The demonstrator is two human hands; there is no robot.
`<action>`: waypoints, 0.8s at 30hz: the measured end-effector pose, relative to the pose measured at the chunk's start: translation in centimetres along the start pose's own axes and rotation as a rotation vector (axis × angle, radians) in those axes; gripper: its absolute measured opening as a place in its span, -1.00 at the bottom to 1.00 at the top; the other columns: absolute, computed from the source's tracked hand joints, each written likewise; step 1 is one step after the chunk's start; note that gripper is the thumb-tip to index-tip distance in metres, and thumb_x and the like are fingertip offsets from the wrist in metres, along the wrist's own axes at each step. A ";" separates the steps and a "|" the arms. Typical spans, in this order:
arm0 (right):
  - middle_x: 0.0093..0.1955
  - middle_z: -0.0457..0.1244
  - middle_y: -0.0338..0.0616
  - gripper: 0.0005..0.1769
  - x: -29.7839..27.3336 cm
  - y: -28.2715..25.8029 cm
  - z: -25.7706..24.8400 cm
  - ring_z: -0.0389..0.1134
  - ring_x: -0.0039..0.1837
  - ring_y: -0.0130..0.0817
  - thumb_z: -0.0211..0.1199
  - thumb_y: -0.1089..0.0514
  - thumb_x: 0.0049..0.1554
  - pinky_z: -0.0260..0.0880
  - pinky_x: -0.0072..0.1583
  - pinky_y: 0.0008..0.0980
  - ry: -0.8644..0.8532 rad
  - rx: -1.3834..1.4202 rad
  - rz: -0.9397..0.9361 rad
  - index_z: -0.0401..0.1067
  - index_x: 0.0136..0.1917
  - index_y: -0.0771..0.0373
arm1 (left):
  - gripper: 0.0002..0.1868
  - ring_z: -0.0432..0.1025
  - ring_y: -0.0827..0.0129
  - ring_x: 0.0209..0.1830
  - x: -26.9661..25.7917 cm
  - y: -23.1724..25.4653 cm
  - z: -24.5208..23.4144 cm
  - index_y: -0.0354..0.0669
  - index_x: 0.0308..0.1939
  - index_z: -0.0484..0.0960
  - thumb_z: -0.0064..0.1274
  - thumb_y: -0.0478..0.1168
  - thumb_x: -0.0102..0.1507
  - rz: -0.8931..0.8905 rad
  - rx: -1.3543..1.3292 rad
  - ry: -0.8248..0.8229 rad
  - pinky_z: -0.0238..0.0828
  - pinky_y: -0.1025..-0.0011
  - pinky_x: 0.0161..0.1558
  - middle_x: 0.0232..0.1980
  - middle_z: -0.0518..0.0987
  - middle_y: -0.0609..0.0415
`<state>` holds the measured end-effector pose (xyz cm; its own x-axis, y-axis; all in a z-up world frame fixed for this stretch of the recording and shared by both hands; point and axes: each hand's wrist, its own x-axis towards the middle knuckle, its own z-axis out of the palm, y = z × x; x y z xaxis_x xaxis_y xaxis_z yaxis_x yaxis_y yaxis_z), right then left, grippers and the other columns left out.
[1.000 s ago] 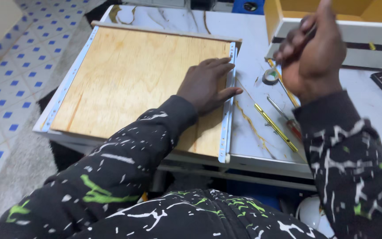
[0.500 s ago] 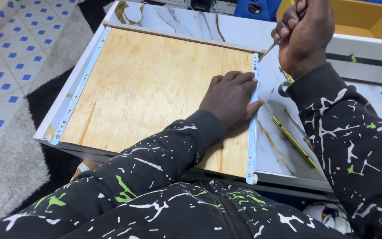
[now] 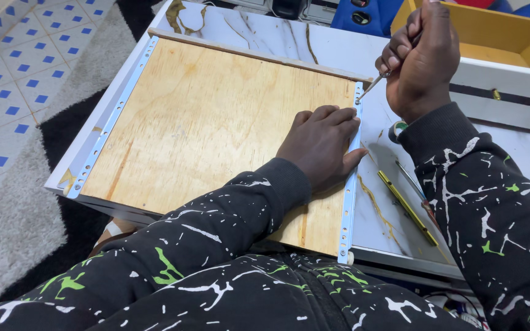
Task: The person attaches metal drawer slides to a wooden drawer base using a screwdriver. They secure multiple screws along both sides of the drawer, then flip the drawer over and insert it into the cabinet frame.
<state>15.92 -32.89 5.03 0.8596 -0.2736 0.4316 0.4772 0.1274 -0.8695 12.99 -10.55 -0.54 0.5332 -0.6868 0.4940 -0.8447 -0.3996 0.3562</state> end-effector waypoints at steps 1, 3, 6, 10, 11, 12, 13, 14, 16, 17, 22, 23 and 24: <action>-0.36 0.00 -0.31 -0.62 0.0 0.1 -0.1 0.02 -0.34 -0.48 0.04 -0.16 0.43 0.13 -0.19 -0.39 -0.011 0.001 0.004 0.16 -0.10 0.11 | -0.38 0.26 0.23 0.42 0.0 0.0 0.0 -0.15 0.23 0.57 0.02 0.20 0.27 0.000 -0.002 0.005 0.14 0.13 0.31 0.38 0.46 0.09; -0.35 0.00 -0.31 -0.63 0.1 0.1 -0.3 0.02 -0.34 -0.48 0.06 -0.14 0.42 0.07 -0.23 -0.41 -0.033 0.002 0.011 0.14 -0.10 0.11 | -0.37 0.26 0.23 0.42 0.0 0.0 0.1 -0.14 0.23 0.57 0.02 0.21 0.26 0.001 -0.005 0.017 0.15 0.14 0.32 0.38 0.47 0.10; -0.35 0.00 -0.31 -0.60 0.2 0.2 -0.4 0.02 -0.34 -0.48 0.08 -0.17 0.43 0.08 -0.21 -0.40 -0.056 -0.011 0.004 0.14 -0.09 0.11 | -0.38 0.27 0.24 0.42 -0.1 0.0 0.1 -0.13 0.23 0.57 0.02 0.21 0.27 -0.008 -0.009 0.005 0.15 0.14 0.33 0.38 0.47 0.11; -0.34 0.00 -0.30 -0.53 0.2 0.4 -0.5 0.01 -0.34 -0.48 0.06 -0.27 0.42 0.08 -0.21 -0.40 -0.102 -0.063 -0.027 0.13 -0.07 0.12 | -0.38 0.26 0.23 0.41 -0.1 0.1 0.0 -0.14 0.23 0.58 0.02 0.20 0.26 -0.009 -0.005 0.002 0.15 0.14 0.31 0.37 0.47 0.10; -0.34 0.00 -0.30 -0.51 0.2 0.4 -0.5 0.01 -0.34 -0.48 0.06 -0.30 0.42 0.08 -0.21 -0.40 -0.113 -0.073 -0.035 0.13 -0.07 0.13 | -0.38 0.27 0.23 0.41 -0.1 0.1 0.0 -0.14 0.23 0.58 0.03 0.21 0.26 -0.009 -0.008 0.005 0.15 0.14 0.31 0.37 0.47 0.10; -0.34 0.00 -0.29 -0.49 0.2 0.4 -0.5 0.00 -0.34 -0.48 0.05 -0.31 0.42 0.07 -0.21 -0.40 -0.120 -0.071 -0.035 0.13 -0.08 0.13 | -0.37 0.27 0.23 0.41 0.0 0.1 -0.1 -0.13 0.23 0.58 0.03 0.21 0.26 -0.010 -0.011 0.009 0.15 0.14 0.32 0.37 0.47 0.10; -0.34 0.00 -0.29 -0.48 0.2 0.4 -0.4 0.00 -0.34 -0.48 0.05 -0.32 0.43 0.07 -0.21 -0.40 -0.127 -0.069 -0.034 0.12 -0.08 0.13 | -0.38 0.27 0.24 0.41 0.0 0.1 -0.1 -0.13 0.23 0.57 0.03 0.21 0.26 -0.010 -0.011 0.006 0.15 0.14 0.32 0.37 0.47 0.11; -0.34 -0.01 -0.29 -0.47 0.2 0.3 -0.4 0.00 -0.34 -0.48 0.05 -0.31 0.43 0.06 -0.22 -0.40 -0.131 -0.055 -0.027 0.11 -0.10 0.13 | -0.38 0.27 0.24 0.42 -0.1 0.1 -0.1 -0.13 0.24 0.57 0.02 0.21 0.27 -0.011 -0.011 0.003 0.15 0.15 0.32 0.38 0.47 0.11; -0.35 -0.02 -0.29 -0.48 0.2 0.2 -0.1 -0.02 -0.35 -0.49 0.02 -0.31 0.43 0.05 -0.23 -0.39 -0.140 -0.054 -0.020 0.11 -0.10 0.13 | -0.38 0.27 0.23 0.42 -0.1 0.1 -0.1 -0.14 0.24 0.57 0.02 0.20 0.27 -0.011 -0.011 -0.001 0.15 0.15 0.32 0.38 0.47 0.11; -0.36 -0.02 -0.30 -0.49 0.2 0.1 0.1 -0.03 -0.37 -0.51 0.00 -0.31 0.42 0.06 -0.25 -0.38 -0.146 -0.069 -0.022 0.12 -0.08 0.12 | -0.37 0.26 0.23 0.42 -0.1 0.1 -0.1 -0.14 0.24 0.57 0.02 0.21 0.27 -0.011 -0.009 0.000 0.15 0.14 0.32 0.38 0.47 0.10; -0.39 -0.06 -0.30 -0.49 0.5 -0.2 2.1 -0.07 -0.41 -0.53 0.10 -0.27 0.47 0.02 -0.29 -0.41 -0.231 -0.182 -0.025 0.09 -0.08 0.13 | -0.37 0.26 0.22 0.43 -0.1 0.0 -0.2 -0.15 0.25 0.56 0.02 0.20 0.27 -0.007 -0.011 0.002 0.15 0.14 0.32 0.38 0.46 0.10; -0.40 -0.07 -0.31 -0.48 0.5 -0.3 2.4 -0.08 -0.42 -0.54 0.07 -0.28 0.48 0.00 -0.31 -0.43 -0.263 -0.233 -0.041 0.08 -0.09 0.13 | -0.36 0.26 0.22 0.43 -0.1 0.0 -0.2 -0.15 0.25 0.56 0.02 0.20 0.27 -0.005 -0.016 0.004 0.15 0.14 0.33 0.39 0.46 0.09; -0.41 -0.09 -0.32 -0.47 0.5 -0.4 2.7 -0.10 -0.43 -0.55 0.05 -0.29 0.49 -0.03 -0.33 -0.44 -0.295 -0.283 -0.057 0.08 -0.09 0.14 | -0.36 0.25 0.22 0.43 -0.1 0.0 -0.2 -0.15 0.26 0.55 0.02 0.20 0.28 -0.004 -0.020 0.007 0.15 0.13 0.33 0.39 0.46 0.09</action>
<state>16.67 -30.48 6.29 0.8684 0.0180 0.4955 0.4917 -0.1586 -0.8562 12.91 -10.37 -0.46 0.5366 -0.6813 0.4979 -0.8416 -0.3896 0.3740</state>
